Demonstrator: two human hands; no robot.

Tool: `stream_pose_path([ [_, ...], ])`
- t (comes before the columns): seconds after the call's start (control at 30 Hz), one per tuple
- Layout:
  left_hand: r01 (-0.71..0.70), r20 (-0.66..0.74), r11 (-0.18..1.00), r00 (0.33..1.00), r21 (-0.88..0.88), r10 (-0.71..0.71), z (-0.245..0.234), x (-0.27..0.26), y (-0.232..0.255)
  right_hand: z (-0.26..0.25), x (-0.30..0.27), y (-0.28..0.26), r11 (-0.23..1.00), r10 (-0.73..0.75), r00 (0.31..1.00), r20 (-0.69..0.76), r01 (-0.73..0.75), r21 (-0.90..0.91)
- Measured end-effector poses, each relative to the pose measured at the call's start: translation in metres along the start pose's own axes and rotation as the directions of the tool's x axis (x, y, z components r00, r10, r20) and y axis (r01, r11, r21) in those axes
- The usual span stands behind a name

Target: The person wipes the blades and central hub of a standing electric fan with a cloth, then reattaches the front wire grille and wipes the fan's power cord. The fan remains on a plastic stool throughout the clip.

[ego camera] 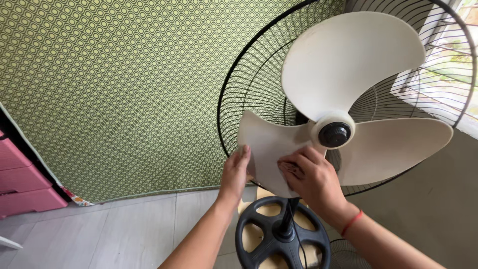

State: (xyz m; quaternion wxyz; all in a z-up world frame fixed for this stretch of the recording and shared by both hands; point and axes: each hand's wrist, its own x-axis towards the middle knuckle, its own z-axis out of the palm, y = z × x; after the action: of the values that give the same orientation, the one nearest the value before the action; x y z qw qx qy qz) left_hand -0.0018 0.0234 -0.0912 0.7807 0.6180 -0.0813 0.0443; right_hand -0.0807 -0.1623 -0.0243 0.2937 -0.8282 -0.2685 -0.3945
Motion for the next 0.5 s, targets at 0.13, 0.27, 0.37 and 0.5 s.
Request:
stream_pose_path([
  [0.13,0.041,0.041,0.999,0.998,-0.028,-0.04,-0.007,0.007,-0.013,0.007,0.029,0.008,0.967,-0.21,0.977,-0.023,0.205,-0.149],
  [0.27,-0.027,0.042,0.998,0.999,-0.049,0.029,-0.009,0.015,-0.009,0.015,0.027,0.007,0.961,-0.241,0.97,-0.026,0.235,-0.148],
  [0.37,-0.022,0.011,0.999,1.0,0.026,0.022,-0.01,0.014,-0.001,0.019,0.019,0.003,0.943,-0.295,0.954,0.056,0.3,-0.14],
  [0.5,-0.035,0.048,0.999,0.998,0.032,0.034,-0.01,0.013,0.015,0.013,0.033,0.005,0.926,-0.321,0.946,0.049,0.324,-0.196],
])
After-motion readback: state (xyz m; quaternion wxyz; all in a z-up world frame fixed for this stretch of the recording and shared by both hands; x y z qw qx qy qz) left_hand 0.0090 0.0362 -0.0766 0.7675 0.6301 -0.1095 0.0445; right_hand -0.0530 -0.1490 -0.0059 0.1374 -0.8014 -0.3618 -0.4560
